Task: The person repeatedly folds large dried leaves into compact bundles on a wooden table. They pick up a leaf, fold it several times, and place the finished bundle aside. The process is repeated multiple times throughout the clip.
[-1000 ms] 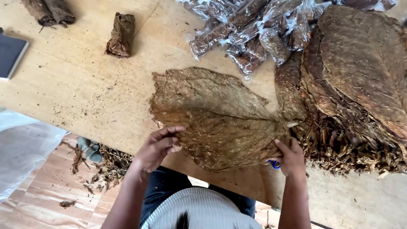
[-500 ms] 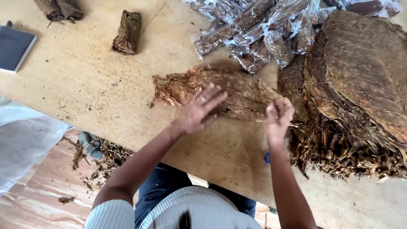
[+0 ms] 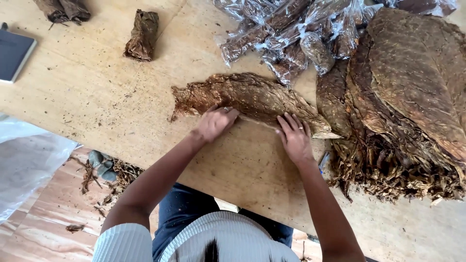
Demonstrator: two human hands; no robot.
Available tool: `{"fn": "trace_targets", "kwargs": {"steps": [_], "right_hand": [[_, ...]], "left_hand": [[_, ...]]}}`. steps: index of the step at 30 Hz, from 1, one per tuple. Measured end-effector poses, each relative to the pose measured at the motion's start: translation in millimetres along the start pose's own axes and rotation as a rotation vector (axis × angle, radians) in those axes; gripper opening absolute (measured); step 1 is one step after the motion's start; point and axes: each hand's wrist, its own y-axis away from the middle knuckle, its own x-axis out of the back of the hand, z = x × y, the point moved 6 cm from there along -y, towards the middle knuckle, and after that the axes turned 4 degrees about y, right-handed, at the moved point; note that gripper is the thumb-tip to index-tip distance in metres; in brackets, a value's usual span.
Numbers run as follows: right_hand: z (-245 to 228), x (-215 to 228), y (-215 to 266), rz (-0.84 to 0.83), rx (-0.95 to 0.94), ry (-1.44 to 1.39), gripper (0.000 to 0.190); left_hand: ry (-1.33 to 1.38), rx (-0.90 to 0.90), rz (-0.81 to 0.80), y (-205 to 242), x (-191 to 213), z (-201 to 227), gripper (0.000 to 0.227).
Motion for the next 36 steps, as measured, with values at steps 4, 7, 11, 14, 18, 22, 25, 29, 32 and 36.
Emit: {"fn": "trace_targets", "kwargs": {"steps": [4,7,11,14,18,22,25,29,32,36], "right_hand": [[32,23,-3,-0.049,-0.109,-0.096,0.049],[55,59,-15,-0.016,-0.146,-0.244,0.042],[81,83,-27,0.073,-0.139,-0.276,0.026],[51,125,-37,0.036,-0.118,-0.360,0.019],[22,179,-39,0.051,-0.065,-0.479,0.015],[40,201,-37,0.037,-0.032,-0.563,0.013],[50,202,-39,0.045,-0.047,-0.579,0.013],[26,229,-28,0.033,-0.048,-0.613,0.013],[28,234,-30,-0.190,-0.142,-0.662,0.022],[51,220,-20,-0.264,-0.237,-0.639,0.026]], "left_hand": [[-0.037,0.104,-0.070,-7,31,-2,0.048],[-0.073,0.086,0.092,-1,-7,-41,0.018],[0.284,0.292,-0.079,-4,69,-17,0.066],[0.192,0.249,-0.029,-14,91,26,0.114],[0.067,0.201,0.106,-20,34,20,0.075],[0.383,0.174,0.230,-16,85,14,0.032],[0.388,0.198,0.088,-27,105,36,0.094],[0.111,0.186,0.075,-28,65,47,0.101],[0.256,0.263,-0.076,-27,60,29,0.043],[0.377,0.140,0.245,-28,116,20,0.014]]}}
